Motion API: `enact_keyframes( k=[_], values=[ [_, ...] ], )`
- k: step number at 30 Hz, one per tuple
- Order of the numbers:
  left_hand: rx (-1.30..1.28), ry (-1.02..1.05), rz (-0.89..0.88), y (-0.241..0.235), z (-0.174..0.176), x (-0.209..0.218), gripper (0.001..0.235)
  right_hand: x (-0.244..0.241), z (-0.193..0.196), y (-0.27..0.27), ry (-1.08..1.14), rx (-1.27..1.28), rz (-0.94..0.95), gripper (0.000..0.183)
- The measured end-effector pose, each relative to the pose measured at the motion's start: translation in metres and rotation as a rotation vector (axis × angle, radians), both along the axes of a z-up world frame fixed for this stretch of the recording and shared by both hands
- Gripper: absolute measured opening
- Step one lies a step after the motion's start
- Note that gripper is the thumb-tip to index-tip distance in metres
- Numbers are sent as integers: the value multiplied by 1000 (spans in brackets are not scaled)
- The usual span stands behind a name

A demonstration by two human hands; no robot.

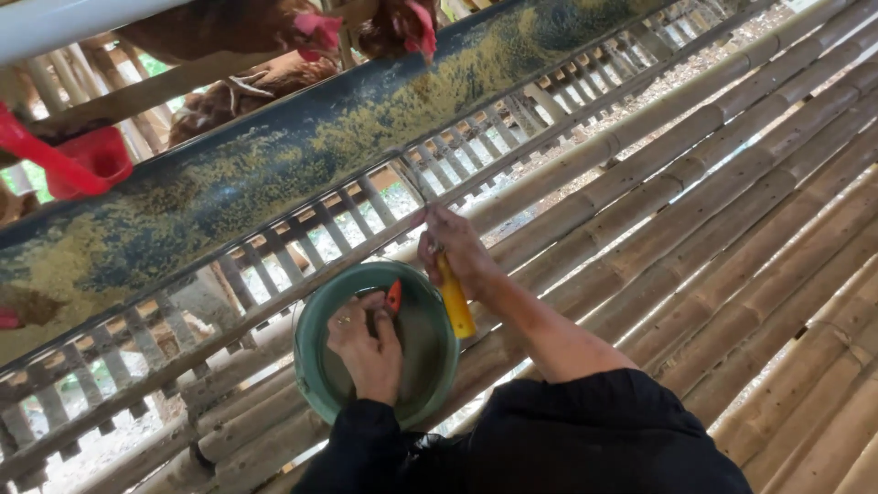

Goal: Cleaning the feeding troughs in a chicken coop using a brush and a bucket of water.

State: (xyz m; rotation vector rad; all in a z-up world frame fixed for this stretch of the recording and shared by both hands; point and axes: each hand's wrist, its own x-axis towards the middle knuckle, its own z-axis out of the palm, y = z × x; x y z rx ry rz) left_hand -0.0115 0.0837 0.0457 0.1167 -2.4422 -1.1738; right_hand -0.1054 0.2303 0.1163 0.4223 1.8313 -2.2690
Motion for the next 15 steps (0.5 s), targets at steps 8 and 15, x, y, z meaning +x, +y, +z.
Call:
enact_keyframes(
  k=[8,15],
  values=[
    [-3,139,317,-53,-27,-12,17,29,23,11,281,1230,1023,40],
    [-18,75,354,-68,-28,-12,15,64,-73,-52,264,1542,1384,50]
  ],
)
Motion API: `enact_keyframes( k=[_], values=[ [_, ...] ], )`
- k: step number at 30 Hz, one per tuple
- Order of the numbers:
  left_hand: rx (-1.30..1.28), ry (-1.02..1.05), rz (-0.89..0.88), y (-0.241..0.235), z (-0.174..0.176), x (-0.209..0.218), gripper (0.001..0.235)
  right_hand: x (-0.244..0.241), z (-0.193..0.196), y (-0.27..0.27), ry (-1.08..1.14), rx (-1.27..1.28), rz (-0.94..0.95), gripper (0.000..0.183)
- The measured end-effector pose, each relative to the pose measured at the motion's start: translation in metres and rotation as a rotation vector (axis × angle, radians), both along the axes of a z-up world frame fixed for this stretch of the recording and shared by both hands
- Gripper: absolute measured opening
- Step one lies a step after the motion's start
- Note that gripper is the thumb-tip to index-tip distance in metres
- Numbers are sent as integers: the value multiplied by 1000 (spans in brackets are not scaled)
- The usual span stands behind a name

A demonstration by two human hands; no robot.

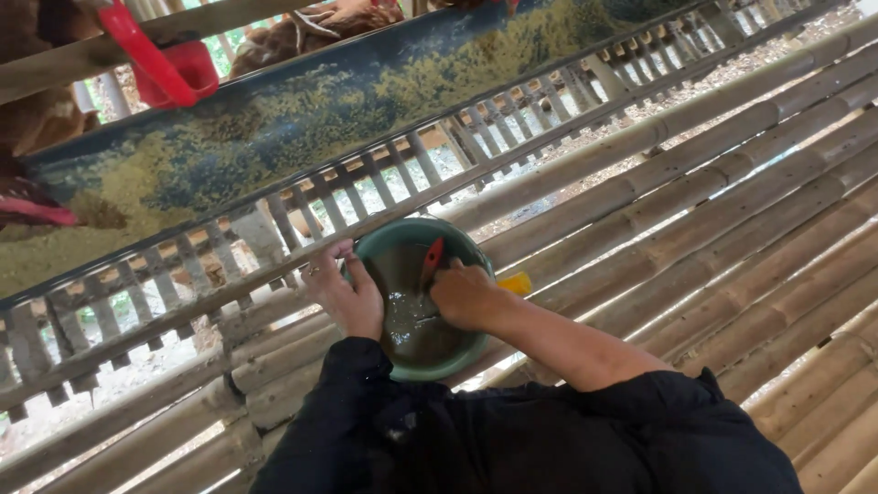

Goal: Cleaning the feeding troughs in a chicken coop using a brush and a bucket of water.

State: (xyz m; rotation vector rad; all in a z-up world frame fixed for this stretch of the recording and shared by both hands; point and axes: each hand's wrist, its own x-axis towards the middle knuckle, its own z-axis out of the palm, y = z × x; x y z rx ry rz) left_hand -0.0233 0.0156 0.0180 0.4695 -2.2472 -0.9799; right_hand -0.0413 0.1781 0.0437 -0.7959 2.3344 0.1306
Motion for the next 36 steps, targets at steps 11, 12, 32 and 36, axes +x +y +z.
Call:
enact_keyframes(
  k=[11,12,32,36],
  values=[
    [50,-142,14,-8,34,21,11,-23,-84,12,674,-194,281,23],
    [50,-135,15,-11,26,20,11,-23,-77,9,681,-193,284,23],
    [15,-167,4,-22,-14,16,11,-26,135,73,112,-819,-654,21],
    [-8,-163,16,-22,-6,22,12,-28,102,82,-54,-1250,-798,29]
  ],
)
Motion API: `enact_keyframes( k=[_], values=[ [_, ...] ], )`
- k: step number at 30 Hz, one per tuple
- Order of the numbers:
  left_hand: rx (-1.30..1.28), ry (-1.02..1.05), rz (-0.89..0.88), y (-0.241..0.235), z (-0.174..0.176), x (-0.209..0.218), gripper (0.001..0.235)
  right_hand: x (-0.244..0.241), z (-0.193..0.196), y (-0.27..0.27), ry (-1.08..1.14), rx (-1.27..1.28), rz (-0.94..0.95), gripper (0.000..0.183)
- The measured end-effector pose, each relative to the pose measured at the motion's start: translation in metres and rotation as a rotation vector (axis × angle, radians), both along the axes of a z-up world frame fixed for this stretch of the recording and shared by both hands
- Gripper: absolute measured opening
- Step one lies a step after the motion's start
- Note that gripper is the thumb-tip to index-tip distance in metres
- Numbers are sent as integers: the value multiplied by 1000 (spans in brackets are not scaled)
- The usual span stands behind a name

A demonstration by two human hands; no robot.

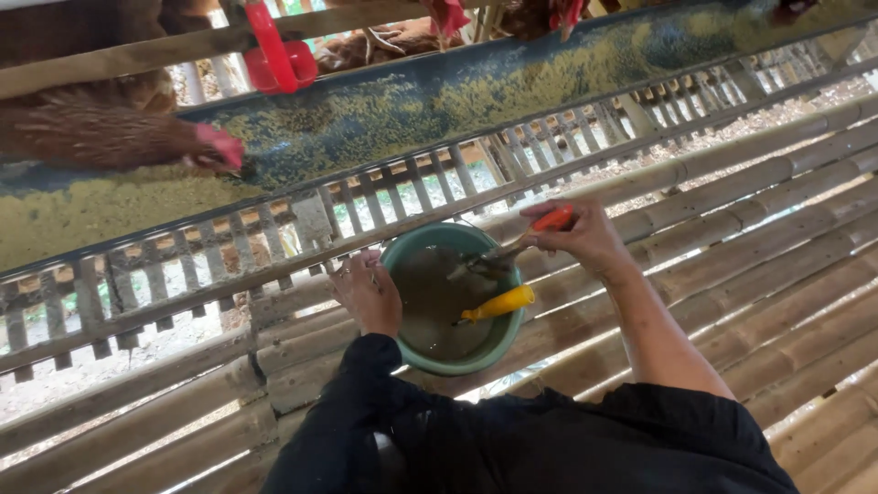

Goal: Cleaning the feeding troughs in a chicken coop using a brush and a bucket of water.

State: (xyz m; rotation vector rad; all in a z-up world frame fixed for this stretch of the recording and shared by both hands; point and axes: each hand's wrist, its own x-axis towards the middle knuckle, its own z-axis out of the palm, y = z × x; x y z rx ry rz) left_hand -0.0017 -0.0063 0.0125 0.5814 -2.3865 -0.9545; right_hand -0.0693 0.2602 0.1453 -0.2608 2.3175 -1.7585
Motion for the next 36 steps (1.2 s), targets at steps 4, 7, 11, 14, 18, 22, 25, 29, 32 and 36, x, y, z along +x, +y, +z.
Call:
enact_keyframes(
  k=[4,7,11,14,18,22,25,29,32,36],
  values=[
    [-7,0,-11,-1,-8,1,13,0,-27,13,0,-63,-26,12],
    [9,0,-36,-1,-13,-2,13,7,0,-5,66,-115,69,11],
    [-16,-41,-48,-1,-4,-1,14,19,28,-32,212,-106,248,11],
    [12,-53,-36,4,15,0,13,13,-7,-16,351,222,333,15],
    [32,-82,-49,-1,-24,-4,13,12,9,-22,426,198,344,10],
    [10,-68,-60,-1,-36,-10,12,7,8,-19,400,237,352,11],
    [14,-85,-46,1,-31,-10,8,8,0,-15,385,239,351,10],
    [37,-111,-33,0,-34,-12,8,10,-16,-19,454,272,297,8],
    [5,-82,-17,-2,-46,-18,9,0,-36,-14,485,337,246,13],
    [35,-72,-11,-1,-36,-8,12,14,-10,-42,531,328,158,8]
  ],
)
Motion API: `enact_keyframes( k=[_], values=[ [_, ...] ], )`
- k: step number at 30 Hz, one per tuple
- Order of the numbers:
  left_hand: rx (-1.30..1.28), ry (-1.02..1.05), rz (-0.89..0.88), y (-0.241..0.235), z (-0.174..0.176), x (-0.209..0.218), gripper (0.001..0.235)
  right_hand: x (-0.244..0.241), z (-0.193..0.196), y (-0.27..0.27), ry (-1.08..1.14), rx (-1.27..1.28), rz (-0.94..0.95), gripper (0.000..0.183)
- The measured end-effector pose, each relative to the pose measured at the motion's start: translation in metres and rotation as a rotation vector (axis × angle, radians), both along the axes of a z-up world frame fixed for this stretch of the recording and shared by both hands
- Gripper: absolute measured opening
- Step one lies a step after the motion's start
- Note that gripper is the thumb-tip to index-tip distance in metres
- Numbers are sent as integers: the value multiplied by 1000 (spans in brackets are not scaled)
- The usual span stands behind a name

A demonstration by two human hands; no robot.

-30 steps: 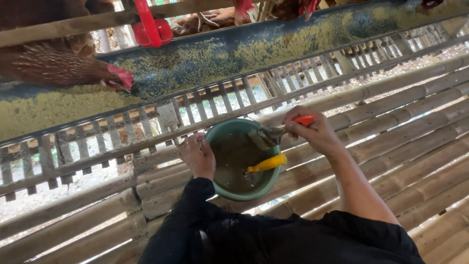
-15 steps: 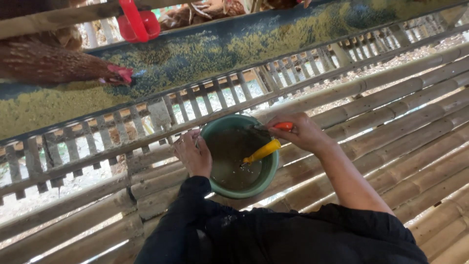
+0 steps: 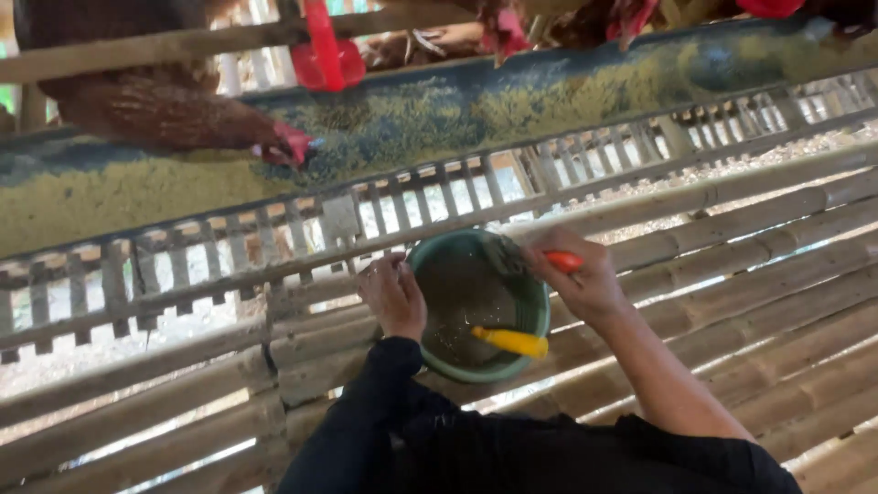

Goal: Cleaning the feeding troughs in a chicken coop using a brush and a bucket of water.

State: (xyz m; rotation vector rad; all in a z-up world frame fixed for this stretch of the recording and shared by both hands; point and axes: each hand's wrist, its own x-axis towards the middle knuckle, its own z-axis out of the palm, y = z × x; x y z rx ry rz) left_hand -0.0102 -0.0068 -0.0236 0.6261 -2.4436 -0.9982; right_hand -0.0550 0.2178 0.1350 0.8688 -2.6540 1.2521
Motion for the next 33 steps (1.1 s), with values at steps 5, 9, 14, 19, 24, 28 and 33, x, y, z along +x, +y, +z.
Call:
enact_keyframes(
  k=[5,9,14,19,24,28,33],
  values=[
    [-1,215,-9,4,5,4,9,23,11,-44,95,-244,98,14],
    [74,194,43,-3,25,14,11,48,-5,-81,151,-259,178,12],
    [-62,237,176,-17,20,29,22,42,16,-150,704,-283,648,19],
    [40,260,189,-23,11,29,15,28,-27,-214,886,-387,639,10],
    [168,290,178,-37,14,24,18,4,-25,-143,833,-352,467,8],
    [135,399,170,-40,43,26,19,30,-45,-125,182,-491,301,21],
    [132,424,111,-30,68,28,32,30,-38,-117,-65,-642,216,20]
  ],
)
